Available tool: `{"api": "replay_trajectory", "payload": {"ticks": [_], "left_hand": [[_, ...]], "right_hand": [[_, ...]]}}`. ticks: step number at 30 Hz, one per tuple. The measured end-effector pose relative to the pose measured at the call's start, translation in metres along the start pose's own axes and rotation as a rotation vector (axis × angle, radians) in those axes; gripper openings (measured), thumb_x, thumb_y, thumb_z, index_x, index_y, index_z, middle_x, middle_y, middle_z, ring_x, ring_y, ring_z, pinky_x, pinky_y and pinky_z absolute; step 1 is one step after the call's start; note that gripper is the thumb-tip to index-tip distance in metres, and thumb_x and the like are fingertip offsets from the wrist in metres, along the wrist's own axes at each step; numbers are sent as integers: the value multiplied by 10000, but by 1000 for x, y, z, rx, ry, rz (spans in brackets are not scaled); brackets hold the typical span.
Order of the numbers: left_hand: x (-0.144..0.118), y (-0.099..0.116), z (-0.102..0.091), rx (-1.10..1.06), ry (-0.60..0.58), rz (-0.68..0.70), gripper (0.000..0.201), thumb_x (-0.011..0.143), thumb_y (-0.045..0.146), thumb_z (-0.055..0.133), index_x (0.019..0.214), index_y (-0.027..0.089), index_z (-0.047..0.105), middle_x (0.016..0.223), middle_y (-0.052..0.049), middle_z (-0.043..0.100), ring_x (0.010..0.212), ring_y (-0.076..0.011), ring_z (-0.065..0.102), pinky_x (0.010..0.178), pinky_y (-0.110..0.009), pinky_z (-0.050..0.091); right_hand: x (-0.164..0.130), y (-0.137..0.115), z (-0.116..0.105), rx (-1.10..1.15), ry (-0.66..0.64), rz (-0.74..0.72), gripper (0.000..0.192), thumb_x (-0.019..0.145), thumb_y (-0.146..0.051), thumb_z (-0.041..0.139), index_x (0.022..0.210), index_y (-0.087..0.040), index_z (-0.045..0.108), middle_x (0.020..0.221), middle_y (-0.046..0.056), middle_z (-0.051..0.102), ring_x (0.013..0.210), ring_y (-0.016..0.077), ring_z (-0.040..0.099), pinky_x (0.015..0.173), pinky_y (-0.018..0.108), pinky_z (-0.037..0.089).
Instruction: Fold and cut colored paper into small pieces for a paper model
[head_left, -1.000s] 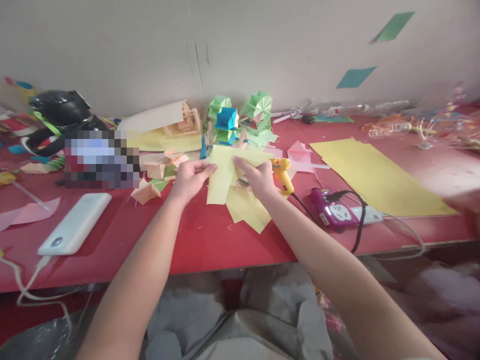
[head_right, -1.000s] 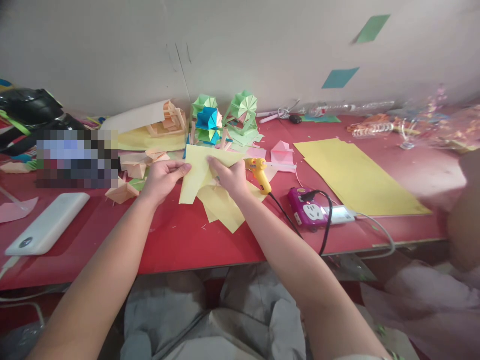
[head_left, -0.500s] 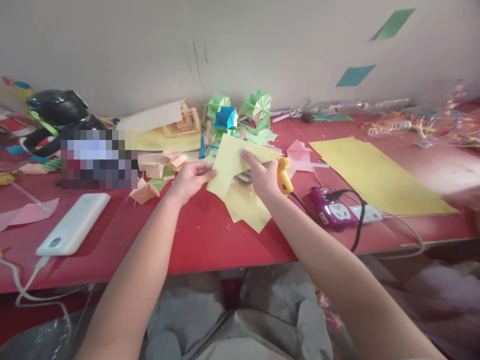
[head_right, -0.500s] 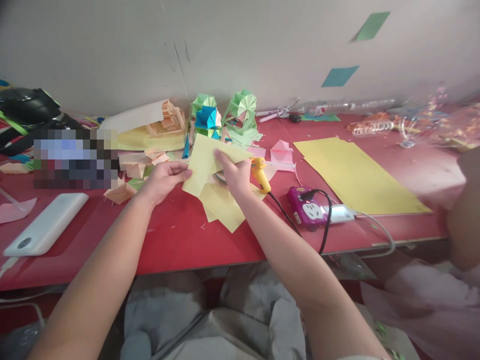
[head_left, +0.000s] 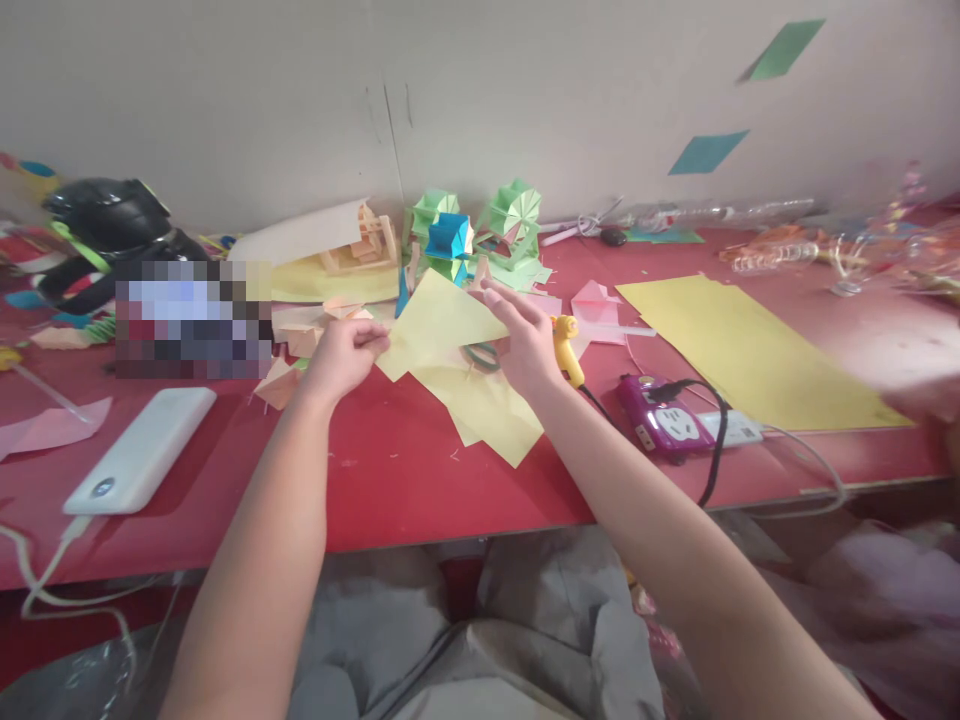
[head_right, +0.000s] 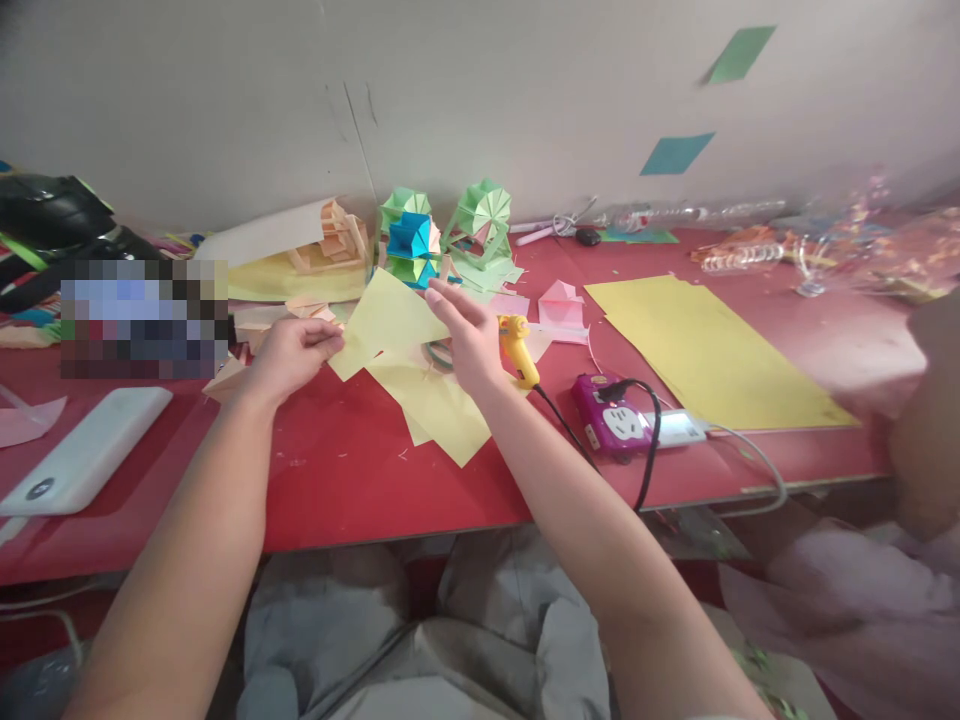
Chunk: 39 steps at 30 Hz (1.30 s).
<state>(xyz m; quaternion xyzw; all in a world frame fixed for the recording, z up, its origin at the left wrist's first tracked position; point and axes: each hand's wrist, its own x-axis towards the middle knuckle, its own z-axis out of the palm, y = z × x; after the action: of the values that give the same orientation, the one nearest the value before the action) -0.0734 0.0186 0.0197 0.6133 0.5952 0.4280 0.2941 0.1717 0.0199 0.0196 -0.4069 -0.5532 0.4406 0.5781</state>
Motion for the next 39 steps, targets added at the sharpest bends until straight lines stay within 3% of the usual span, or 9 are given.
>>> {"api": "replay_trajectory", "payload": {"ticks": [4,7,10,13,17,21,28,33,39], "left_hand": [[2,-6,-14,47,-54,41,222,719,380,754,818,182,731,958,-85,766,968,-292,709,935,-421,526],[3,-8,-15,96,-114,67,232,767,400,711,849,184,735,963,-87,762,943,-281,703,916,-418,525],[5,-11,-13,107,-70,121,265,810,410,674,917,183,758,986,-92,761,922,-264,696,910,-409,521],[5,-11,-12,74,-42,143,281,811,421,682,938,187,774,995,-91,763,934,-254,693,907,-392,519],[-2,-2,-4,100,-167,124,283,793,442,696,902,198,787,921,-82,768,868,-250,684,801,-365,524],[-13,15,12,226,-248,199,246,850,407,631,936,227,775,948,-64,766,792,-227,660,735,-341,502],[-17,23,32,210,-277,341,146,876,328,598,860,227,702,911,-42,737,911,-240,657,852,-347,490],[-11,19,27,208,-140,357,134,857,305,600,804,222,691,900,-41,734,909,-237,651,854,-344,493],[-4,15,-6,191,116,229,124,829,335,650,805,227,705,907,-36,736,872,-236,648,740,-340,534]], "right_hand": [[2,-1,-3,78,-108,70,586,757,-526,781,1244,-226,653,1255,89,720,1160,261,685,1027,435,553],[0,9,1,-2,-214,110,486,702,-439,819,1109,-206,690,1054,86,759,1003,268,727,923,446,584],[-3,12,4,31,-333,228,286,708,-369,795,916,-205,690,925,71,750,861,252,727,797,418,596],[-3,7,2,-17,-354,342,272,720,-342,783,937,-211,683,840,49,722,769,226,697,696,378,578],[-2,4,0,-242,-321,156,253,791,-377,726,968,-197,740,815,41,706,756,188,659,693,334,529],[-3,13,2,-449,-413,-84,135,817,-270,646,800,-181,746,822,55,733,728,167,635,667,308,487],[-7,15,8,-452,-496,-175,131,837,-240,583,798,-172,688,749,26,682,647,121,569,616,262,440],[-4,11,6,-453,-449,-182,90,791,-209,573,757,-174,649,716,12,643,621,112,524,603,262,420],[1,9,-3,-482,-263,-205,73,760,-194,586,713,-183,642,669,3,613,606,118,509,614,276,421]]}}
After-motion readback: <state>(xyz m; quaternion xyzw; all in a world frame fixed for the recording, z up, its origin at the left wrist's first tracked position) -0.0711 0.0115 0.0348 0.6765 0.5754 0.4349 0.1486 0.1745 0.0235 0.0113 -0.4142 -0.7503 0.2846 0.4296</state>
